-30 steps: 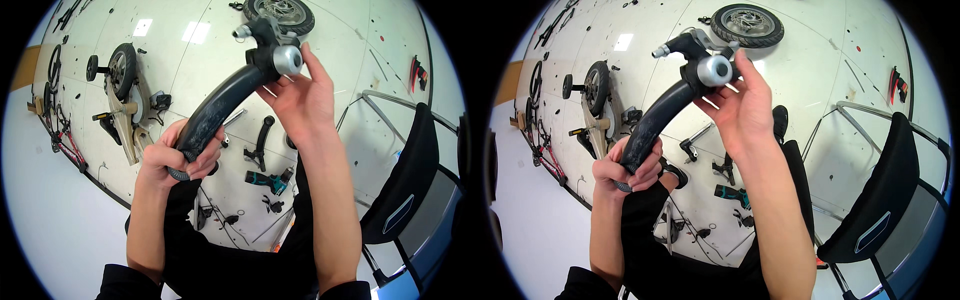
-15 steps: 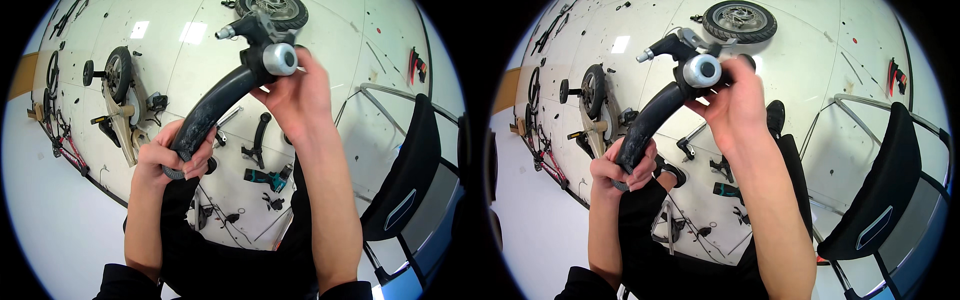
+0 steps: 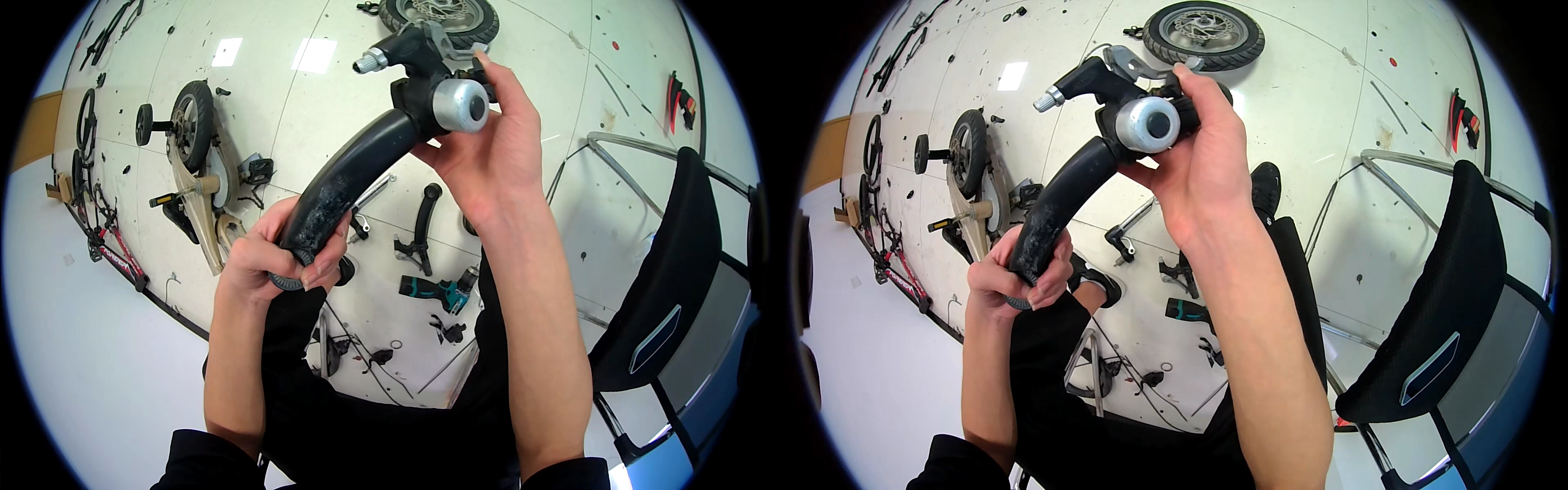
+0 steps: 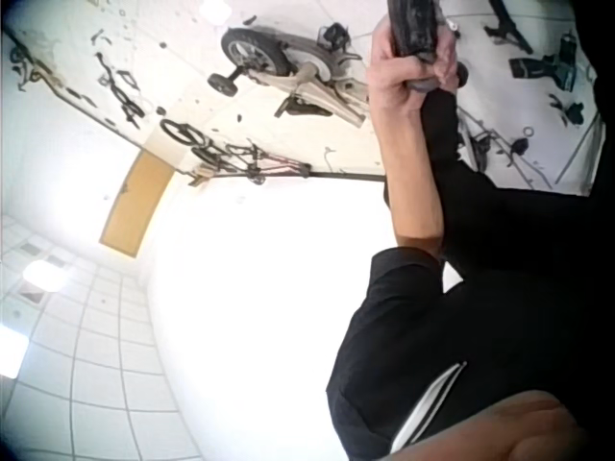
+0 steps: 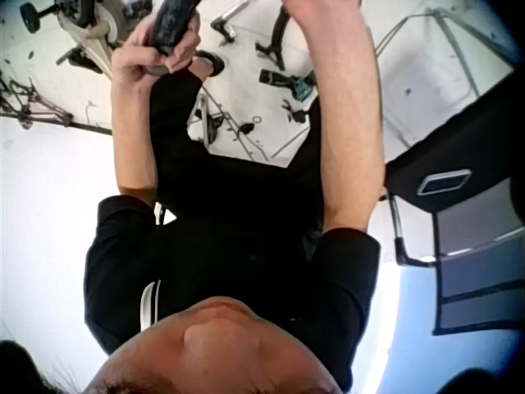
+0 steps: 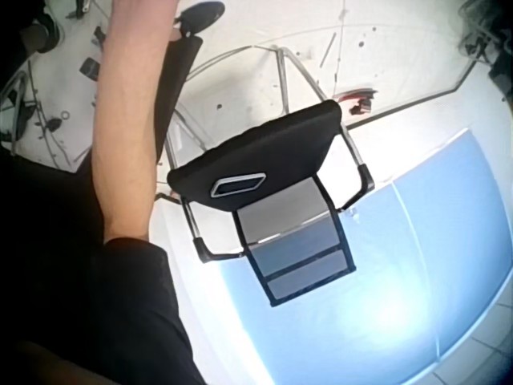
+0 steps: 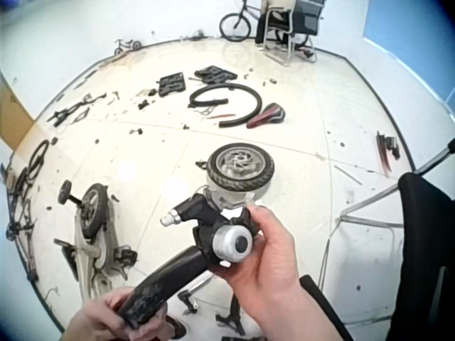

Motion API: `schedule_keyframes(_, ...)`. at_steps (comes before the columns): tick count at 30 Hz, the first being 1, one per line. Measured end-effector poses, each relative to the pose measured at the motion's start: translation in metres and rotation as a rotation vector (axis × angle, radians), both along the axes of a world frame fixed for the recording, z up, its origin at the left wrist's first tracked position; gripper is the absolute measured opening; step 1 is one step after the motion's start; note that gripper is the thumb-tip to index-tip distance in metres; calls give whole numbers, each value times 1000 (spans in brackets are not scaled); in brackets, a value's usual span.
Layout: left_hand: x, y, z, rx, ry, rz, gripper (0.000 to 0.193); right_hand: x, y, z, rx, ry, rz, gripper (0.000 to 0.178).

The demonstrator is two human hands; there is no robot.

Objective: The person sits on a chair and manipulates a small white cylindrical object, then picks up a black scooter handlebar assembly. They insert the white object into the handlebar and repeatedly twist and pull the assembly to test the fit.

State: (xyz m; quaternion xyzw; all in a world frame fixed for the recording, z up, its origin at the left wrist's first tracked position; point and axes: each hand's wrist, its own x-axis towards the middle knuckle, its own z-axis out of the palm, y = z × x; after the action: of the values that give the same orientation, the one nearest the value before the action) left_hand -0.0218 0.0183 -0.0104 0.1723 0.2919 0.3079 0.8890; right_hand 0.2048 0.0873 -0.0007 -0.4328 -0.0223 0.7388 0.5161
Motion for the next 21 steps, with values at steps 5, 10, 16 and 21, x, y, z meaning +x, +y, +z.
schedule_keyframes(5, 0, 0, 0, -12, -18, -5, 59, -2, -1, 3, 23, -39, 8, 35)
schedule_keyframes(10, 2, 0, 3, -29, -30, 15, 60, 3, 1, 0, 46, -13, 65, 27)
schedule_keyframes(16, 0, -1, 0, -21, 37, -3, 61, 0, -3, -8, -28, -82, 83, 22)
schedule_keyframes(21, 1, 1, 5, 34, 203, -81, 59, 4, -1, -5, -8, 19, 37, 37)
